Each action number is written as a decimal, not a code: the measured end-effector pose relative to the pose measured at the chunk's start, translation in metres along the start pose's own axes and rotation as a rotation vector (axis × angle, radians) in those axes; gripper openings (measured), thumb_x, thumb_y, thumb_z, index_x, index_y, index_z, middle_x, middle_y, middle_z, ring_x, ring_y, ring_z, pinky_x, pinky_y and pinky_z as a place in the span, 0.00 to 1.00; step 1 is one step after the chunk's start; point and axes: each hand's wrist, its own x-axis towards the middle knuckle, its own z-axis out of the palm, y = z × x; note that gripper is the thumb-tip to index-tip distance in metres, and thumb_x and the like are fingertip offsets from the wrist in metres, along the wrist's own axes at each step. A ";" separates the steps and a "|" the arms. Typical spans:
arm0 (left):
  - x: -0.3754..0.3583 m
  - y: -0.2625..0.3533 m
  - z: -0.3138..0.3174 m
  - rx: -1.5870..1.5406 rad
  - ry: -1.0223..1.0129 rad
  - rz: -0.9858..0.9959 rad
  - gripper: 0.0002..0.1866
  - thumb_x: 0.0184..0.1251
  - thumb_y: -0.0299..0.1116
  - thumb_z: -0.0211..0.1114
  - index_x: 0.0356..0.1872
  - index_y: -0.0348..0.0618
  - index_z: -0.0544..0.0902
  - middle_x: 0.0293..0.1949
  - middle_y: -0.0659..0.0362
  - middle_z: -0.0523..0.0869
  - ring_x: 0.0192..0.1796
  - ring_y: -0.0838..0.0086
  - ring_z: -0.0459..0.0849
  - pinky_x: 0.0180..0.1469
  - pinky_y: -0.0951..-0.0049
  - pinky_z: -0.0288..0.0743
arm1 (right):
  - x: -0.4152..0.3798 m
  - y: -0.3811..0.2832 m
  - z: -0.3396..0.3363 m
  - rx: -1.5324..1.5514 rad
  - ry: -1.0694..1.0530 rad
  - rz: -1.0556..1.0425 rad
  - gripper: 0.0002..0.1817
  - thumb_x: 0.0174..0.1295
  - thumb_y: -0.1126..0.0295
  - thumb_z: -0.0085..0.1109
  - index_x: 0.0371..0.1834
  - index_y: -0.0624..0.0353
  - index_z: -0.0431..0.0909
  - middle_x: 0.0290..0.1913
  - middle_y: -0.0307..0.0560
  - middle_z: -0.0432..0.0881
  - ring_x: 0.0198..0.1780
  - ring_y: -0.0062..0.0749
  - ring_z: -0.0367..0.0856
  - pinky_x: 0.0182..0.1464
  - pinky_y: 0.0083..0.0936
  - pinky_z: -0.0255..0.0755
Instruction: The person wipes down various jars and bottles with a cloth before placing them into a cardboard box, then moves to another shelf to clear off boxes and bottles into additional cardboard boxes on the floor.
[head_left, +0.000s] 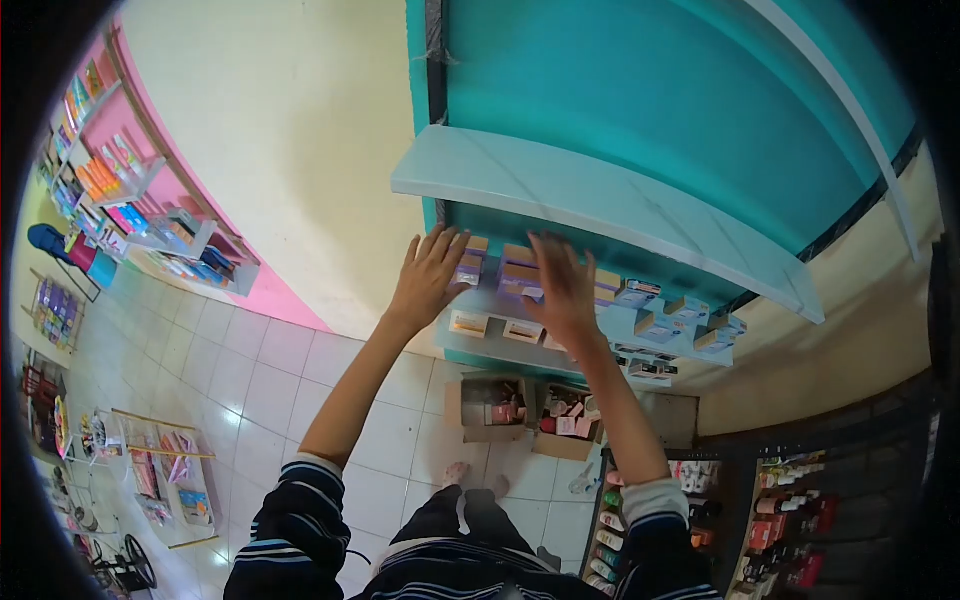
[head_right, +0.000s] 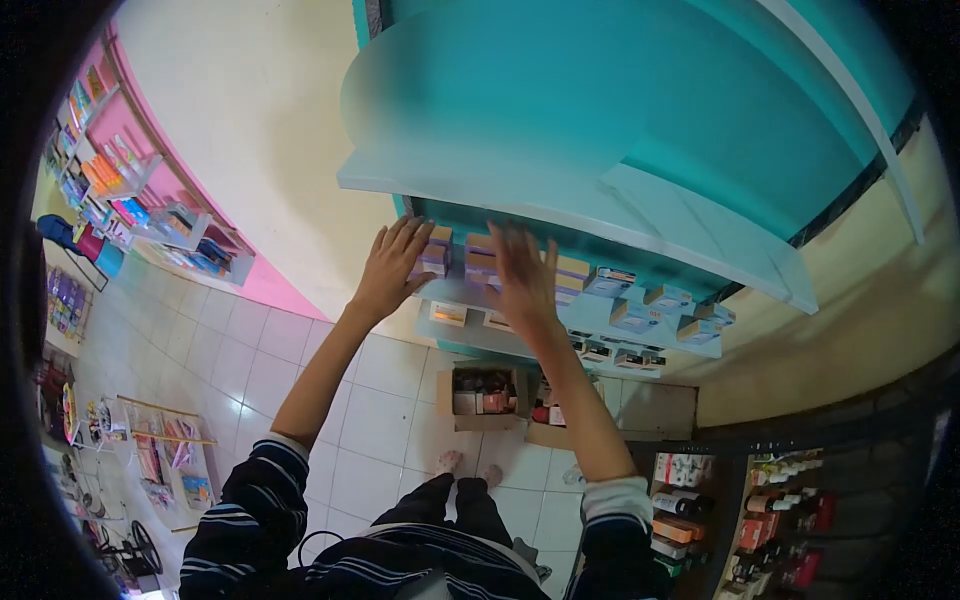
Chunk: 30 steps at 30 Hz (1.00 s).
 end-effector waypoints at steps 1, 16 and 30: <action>0.003 -0.004 0.000 -0.042 -0.033 -0.013 0.35 0.45 0.35 0.68 0.57 0.43 0.65 0.54 0.53 0.67 0.59 0.58 0.62 0.60 0.59 0.57 | 0.007 0.002 0.005 -0.061 -0.106 -0.010 0.36 0.41 0.70 0.64 0.57 0.55 0.60 0.53 0.50 0.68 0.59 0.44 0.62 0.59 0.49 0.51; 0.003 -0.011 0.010 -0.338 -0.056 -0.109 0.27 0.40 0.28 0.69 0.46 0.42 0.69 0.42 0.53 0.70 0.45 0.56 0.72 0.43 0.62 0.70 | -0.022 0.026 -0.065 -0.029 -0.359 0.041 0.20 0.25 0.66 0.70 0.30 0.50 0.82 0.56 0.48 0.65 0.57 0.47 0.61 0.58 0.58 0.48; -0.126 0.005 0.013 -0.596 0.388 -0.576 0.27 0.38 0.25 0.72 0.43 0.39 0.70 0.39 0.54 0.74 0.42 0.60 0.76 0.42 0.68 0.71 | -0.034 0.051 -0.032 -0.023 -0.389 -0.023 0.26 0.25 0.65 0.71 0.34 0.63 0.78 0.52 0.53 0.68 0.53 0.45 0.66 0.53 0.43 0.60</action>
